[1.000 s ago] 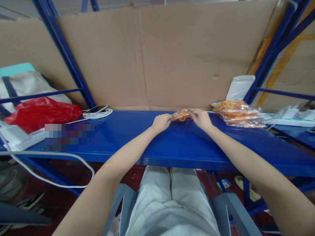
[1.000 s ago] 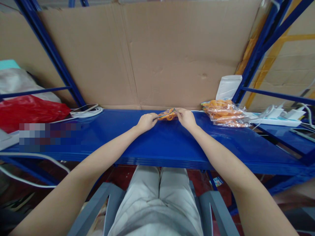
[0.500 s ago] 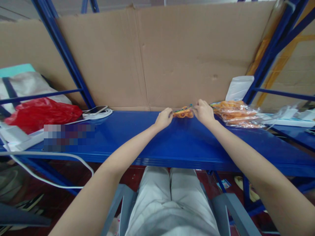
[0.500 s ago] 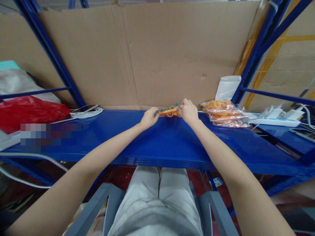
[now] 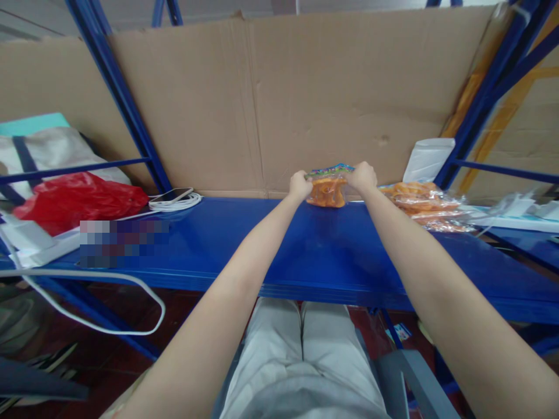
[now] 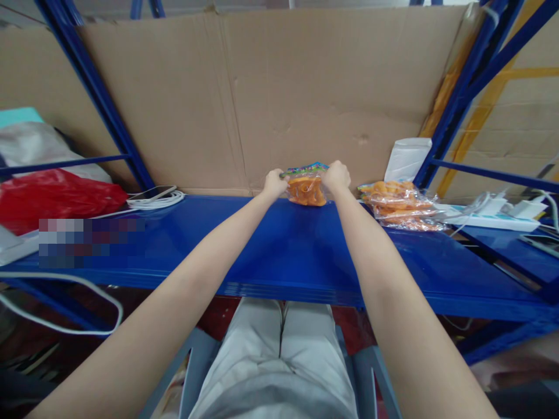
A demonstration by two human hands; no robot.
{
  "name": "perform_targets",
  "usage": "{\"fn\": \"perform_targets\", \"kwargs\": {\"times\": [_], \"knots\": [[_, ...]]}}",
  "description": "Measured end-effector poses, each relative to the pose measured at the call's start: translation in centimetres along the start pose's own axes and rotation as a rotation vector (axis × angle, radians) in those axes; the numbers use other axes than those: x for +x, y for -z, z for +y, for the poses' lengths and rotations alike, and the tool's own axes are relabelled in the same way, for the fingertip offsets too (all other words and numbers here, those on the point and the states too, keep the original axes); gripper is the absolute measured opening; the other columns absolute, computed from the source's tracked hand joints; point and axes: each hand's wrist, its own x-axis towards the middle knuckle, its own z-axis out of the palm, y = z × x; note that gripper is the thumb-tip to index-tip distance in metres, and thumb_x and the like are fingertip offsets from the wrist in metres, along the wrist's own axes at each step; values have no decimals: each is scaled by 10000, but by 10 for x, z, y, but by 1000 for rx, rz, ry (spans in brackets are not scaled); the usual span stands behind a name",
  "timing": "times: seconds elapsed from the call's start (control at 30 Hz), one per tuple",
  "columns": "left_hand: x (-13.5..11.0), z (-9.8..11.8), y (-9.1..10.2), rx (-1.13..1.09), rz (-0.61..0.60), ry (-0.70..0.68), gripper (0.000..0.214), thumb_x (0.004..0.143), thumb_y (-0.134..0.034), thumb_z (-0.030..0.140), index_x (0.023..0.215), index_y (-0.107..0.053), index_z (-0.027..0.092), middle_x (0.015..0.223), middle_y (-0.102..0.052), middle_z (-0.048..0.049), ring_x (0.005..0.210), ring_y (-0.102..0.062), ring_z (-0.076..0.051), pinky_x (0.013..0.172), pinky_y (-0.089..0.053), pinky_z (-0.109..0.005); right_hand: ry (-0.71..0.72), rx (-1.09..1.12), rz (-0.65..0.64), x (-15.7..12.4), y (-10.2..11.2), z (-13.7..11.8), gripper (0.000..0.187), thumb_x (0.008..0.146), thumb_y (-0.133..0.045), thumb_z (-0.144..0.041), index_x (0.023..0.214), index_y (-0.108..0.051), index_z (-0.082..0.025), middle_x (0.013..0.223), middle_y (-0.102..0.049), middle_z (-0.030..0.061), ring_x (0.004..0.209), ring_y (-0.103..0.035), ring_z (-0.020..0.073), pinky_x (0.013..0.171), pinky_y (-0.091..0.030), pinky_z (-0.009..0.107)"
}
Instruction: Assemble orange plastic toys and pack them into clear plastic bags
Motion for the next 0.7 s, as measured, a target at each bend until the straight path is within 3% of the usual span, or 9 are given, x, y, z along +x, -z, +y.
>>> {"fn": "perform_targets", "kwargs": {"times": [0.1, 0.37, 0.57, 0.7], "knots": [[3, 7, -2, 24, 50, 82, 76, 825, -566, 107, 815, -641, 107, 916, -683, -129, 916, -647, -213, 828, -470, -301, -47, 52, 38, 0, 4, -7, 253, 721, -720, -423, 787, -710, -179, 785, -692, 157, 903, -664, 327, 808, -539, 459], [6, 13, -5, -227, 81, 63, 83, 862, -545, 97, 894, -614, 129, 882, -679, -71, 829, -658, -153, 768, -506, -261, -194, 321, 11, -14, 14, -30, 237, 823, -611, -327, 677, -655, -146, 599, -651, 78, 658, -675, 225, 665, -574, 376], [-16, 15, -2, -415, -118, 246, 300, 909, -569, 238, 1194, -515, 161, 1128, -629, -108, 619, -675, -94, 560, -502, -199, -339, 575, -52, -16, 10, -25, 167, 827, -617, -288, 755, -656, -142, 679, -694, 77, 639, -690, 194, 578, -567, 299], [-31, 18, -2, -479, -269, 316, 275, 920, -535, 177, 1191, -535, 131, 1104, -661, -128, 608, -675, -89, 541, -495, -176, -259, 592, -52, -20, 12, -27, 175, 834, -611, -307, 777, -664, -150, 705, -704, 74, 681, -701, 198, 612, -573, 296]]}}
